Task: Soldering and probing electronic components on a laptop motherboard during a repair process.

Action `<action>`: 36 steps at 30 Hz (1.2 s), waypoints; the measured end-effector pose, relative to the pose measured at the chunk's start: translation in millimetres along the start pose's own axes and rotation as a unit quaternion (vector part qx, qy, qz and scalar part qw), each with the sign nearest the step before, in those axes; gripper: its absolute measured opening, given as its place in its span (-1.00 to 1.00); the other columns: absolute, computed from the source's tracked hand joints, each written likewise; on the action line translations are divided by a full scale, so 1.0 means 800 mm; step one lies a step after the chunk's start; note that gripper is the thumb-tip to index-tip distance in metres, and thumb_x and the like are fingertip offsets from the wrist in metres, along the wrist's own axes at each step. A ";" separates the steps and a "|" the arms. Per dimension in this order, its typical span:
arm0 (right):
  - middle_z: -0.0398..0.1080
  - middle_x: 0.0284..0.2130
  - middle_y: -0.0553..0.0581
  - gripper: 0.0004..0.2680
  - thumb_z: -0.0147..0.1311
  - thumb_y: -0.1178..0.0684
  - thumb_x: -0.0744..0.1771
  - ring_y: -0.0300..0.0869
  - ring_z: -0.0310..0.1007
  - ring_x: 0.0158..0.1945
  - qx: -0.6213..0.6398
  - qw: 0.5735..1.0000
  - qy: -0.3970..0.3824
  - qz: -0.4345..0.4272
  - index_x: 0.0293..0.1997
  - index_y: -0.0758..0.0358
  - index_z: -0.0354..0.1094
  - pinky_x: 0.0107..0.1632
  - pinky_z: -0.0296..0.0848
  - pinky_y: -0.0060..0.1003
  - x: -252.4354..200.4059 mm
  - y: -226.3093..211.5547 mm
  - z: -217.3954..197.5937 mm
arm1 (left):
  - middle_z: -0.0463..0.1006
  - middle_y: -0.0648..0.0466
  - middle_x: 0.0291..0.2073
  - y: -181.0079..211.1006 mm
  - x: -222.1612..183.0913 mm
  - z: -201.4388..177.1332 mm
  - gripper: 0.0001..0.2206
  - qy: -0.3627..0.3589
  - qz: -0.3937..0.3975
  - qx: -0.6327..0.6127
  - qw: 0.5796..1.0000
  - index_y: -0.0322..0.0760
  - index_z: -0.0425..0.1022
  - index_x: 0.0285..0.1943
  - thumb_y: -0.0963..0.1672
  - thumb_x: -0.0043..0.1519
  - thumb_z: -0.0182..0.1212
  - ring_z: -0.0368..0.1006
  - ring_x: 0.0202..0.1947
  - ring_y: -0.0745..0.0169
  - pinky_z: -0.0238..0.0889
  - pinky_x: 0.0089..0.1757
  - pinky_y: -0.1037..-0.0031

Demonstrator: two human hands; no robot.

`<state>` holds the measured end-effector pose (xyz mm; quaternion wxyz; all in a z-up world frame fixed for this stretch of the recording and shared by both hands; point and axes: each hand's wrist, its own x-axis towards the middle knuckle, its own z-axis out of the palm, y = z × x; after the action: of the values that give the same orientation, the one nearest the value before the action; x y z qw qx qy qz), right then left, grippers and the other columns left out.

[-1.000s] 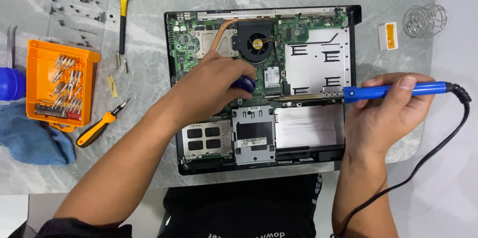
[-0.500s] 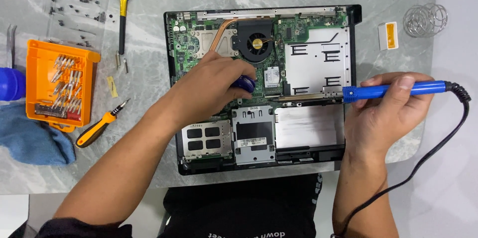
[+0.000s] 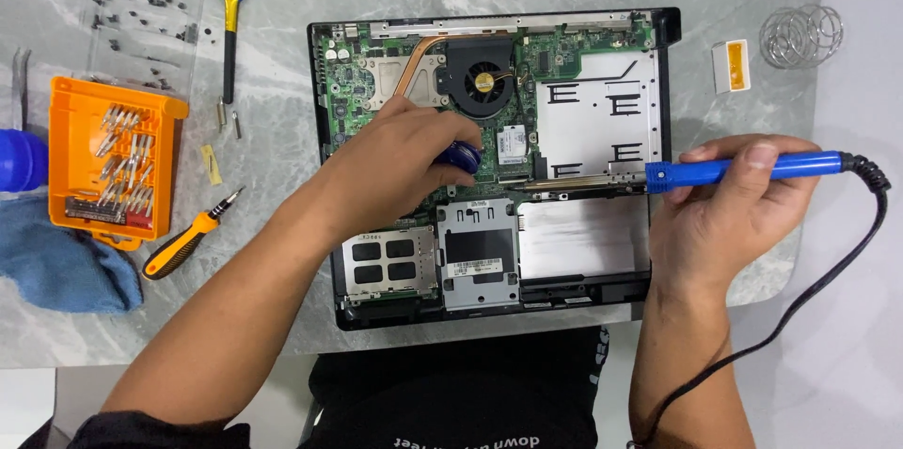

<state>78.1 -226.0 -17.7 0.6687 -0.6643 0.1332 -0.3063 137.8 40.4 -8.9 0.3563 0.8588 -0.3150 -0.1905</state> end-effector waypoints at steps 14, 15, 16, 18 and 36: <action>0.19 -0.50 0.11 -0.82 -0.08 -0.12 0.39 -0.23 0.14 -0.60 -0.006 1.000 -0.003 -0.026 -0.20 0.09 0.05 -0.60 0.13 -0.44 -0.001 -0.003 0.001 | 0.56 0.13 -0.18 0.000 -0.001 -0.001 -0.80 -0.017 -0.022 -0.004 1.000 -0.13 0.37 -0.04 -0.06 0.21 0.14 0.28 -0.09 0.08 0.09 -0.04 0.34; 0.20 -0.50 0.11 -0.82 -0.08 -0.13 0.39 -0.23 0.13 -0.61 -0.014 1.000 -0.006 -0.026 -0.21 0.09 0.05 -0.60 0.12 -0.44 -0.002 -0.004 0.001 | 0.55 0.11 -0.16 -0.001 0.000 -0.001 -0.79 -0.019 -0.025 -0.002 0.999 -0.13 0.37 -0.03 -0.07 0.21 0.14 0.27 -0.07 0.06 0.11 -0.05 0.33; 0.20 -0.50 0.11 -0.82 -0.08 -0.13 0.39 -0.23 0.13 -0.61 -0.014 1.000 -0.006 -0.027 -0.21 0.09 0.05 -0.60 0.12 -0.44 -0.001 -0.003 0.001 | 0.55 0.11 -0.16 -0.001 -0.001 -0.001 -0.79 -0.019 -0.025 -0.002 0.999 -0.13 0.37 -0.03 -0.07 0.21 0.14 0.27 -0.07 0.06 0.11 -0.05 0.33; 0.19 -0.51 0.12 -0.82 -0.06 -0.12 0.39 -0.21 0.20 -0.54 -0.009 1.000 0.004 -0.022 -0.20 0.09 0.06 -0.60 0.13 -0.45 -0.001 0.001 0.000 | 0.56 0.12 -0.18 -0.002 -0.001 0.000 -0.80 -0.011 -0.009 -0.004 1.000 -0.13 0.37 -0.04 -0.07 0.21 0.15 0.30 -0.10 0.08 0.10 -0.04 0.34; 0.18 -0.50 0.10 -0.81 -0.02 -0.12 0.38 -0.22 0.19 -0.55 0.007 1.000 0.002 -0.009 -0.21 0.09 0.06 -0.63 0.14 -0.44 -0.001 -0.001 0.002 | 0.58 0.14 -0.23 0.000 -0.001 -0.002 -0.81 -0.003 0.009 -0.008 1.000 -0.18 0.37 -0.07 -0.08 0.21 0.15 0.35 -0.16 0.14 0.07 -0.02 0.36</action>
<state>78.4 -224.2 -17.2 0.6705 -0.6601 0.1262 -0.3143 137.5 41.5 -7.7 0.3638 0.8525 -0.3224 -0.1920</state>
